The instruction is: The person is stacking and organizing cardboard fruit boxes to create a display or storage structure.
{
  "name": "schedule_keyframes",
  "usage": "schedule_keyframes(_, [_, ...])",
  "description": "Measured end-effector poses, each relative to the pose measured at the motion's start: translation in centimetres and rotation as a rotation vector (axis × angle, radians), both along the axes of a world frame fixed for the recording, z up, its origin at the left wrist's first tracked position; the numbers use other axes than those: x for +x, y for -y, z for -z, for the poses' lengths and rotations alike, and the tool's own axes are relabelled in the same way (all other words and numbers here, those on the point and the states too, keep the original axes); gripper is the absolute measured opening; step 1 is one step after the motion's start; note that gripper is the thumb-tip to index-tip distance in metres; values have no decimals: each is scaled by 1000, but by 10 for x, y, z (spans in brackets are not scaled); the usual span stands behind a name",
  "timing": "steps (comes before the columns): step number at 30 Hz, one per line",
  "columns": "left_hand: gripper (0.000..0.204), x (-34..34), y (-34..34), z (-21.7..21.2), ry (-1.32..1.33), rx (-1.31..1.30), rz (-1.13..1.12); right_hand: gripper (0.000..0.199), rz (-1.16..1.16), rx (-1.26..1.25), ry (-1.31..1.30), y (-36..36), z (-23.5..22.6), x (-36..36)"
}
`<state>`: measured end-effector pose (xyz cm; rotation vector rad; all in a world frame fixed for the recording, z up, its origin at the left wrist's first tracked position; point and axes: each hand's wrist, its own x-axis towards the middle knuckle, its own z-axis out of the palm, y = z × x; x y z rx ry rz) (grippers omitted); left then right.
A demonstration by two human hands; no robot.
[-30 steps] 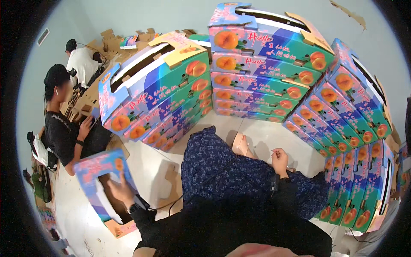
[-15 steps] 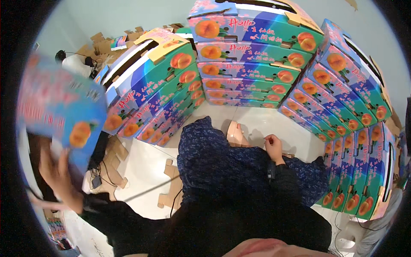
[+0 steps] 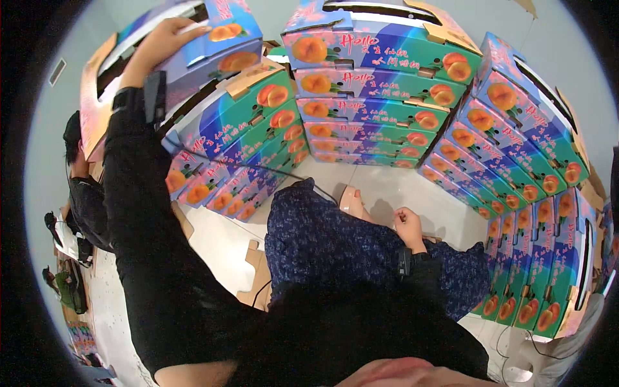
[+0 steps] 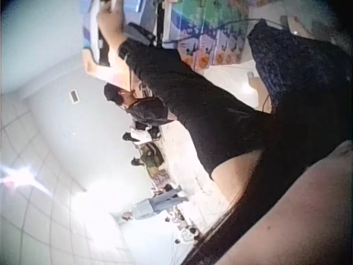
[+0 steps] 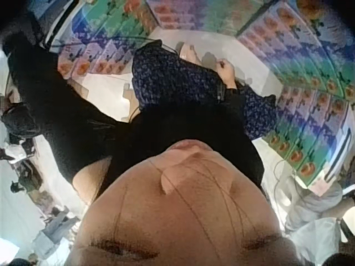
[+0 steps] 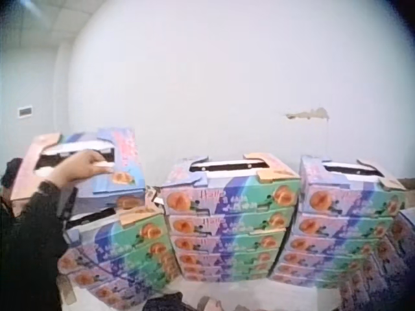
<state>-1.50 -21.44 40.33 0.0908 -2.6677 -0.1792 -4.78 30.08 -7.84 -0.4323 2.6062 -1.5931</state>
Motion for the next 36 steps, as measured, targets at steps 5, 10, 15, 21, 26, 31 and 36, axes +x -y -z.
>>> schedule_keyframes(5, [54,-42,47,40,103,30,-72,13,-34,47,26,1,-5,3])
schedule_keyframes(10, [56,-51,69,44,263,164,-159,14,-83,117,-2,2,-9,0])
schedule_keyframes(15, [65,-49,51,44,388,168,-182,14,-81,156,43,9,2,-3])
schedule_keyframes(21, [73,-58,38,50,404,225,-283,17,-145,204,30,12,5,-2])
schedule_keyframes(26, [79,-47,35,54,283,151,-323,19,-166,185,54,11,-2,0])
schedule_keyframes(31, [79,-28,25,60,125,135,-299,21,-200,151,79,10,0,1])
schedule_keyframes(36, [68,-15,22,58,160,246,-220,22,-214,200,75,11,3,-1])
